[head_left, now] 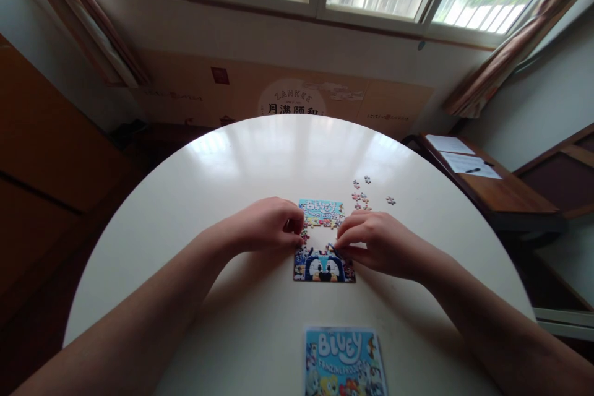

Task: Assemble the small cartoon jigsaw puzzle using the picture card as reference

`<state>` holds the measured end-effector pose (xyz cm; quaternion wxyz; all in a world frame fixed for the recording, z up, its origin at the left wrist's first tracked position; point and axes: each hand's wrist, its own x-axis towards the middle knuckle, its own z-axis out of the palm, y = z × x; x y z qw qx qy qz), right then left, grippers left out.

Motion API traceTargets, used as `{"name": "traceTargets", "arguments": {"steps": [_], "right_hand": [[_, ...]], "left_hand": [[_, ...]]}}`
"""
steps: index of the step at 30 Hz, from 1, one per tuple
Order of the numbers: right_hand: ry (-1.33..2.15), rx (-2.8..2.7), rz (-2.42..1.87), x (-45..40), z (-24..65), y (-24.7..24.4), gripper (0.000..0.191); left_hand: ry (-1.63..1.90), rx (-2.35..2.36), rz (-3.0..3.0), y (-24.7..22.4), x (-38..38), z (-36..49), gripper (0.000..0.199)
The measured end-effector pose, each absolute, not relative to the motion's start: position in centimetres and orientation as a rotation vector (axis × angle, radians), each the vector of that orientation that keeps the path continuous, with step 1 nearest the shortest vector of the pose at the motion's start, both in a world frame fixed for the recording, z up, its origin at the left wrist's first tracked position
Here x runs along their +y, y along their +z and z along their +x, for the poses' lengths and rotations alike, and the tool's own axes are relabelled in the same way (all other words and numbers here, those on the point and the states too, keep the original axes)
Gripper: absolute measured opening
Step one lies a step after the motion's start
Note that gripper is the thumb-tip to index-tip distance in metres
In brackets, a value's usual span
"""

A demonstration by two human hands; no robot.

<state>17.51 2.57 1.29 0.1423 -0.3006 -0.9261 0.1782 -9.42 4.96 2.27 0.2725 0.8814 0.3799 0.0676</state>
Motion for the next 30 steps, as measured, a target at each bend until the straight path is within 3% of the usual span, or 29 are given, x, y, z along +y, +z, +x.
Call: {"name": "traceTargets", "arguments": {"steps": [22, 26, 30], "right_hand": [[0.597, -2.741, -1.081, 2.1, 17.5, 2.6, 0.019], [0.772, -2.56, -0.965, 3.1, 18.1, 2.3, 0.019], [0.659, -2.194, -1.033, 4.1, 19.5, 2.3, 0.02]], "left_hand": [[0.193, 1.036, 2.402, 2.3, 4.9, -9.4, 0.013], [0.183, 1.036, 2.425, 2.2, 5.0, -9.5, 0.015], [0.299, 1.071, 2.53, 2.4, 4.3, -9.0, 0.013]]}}
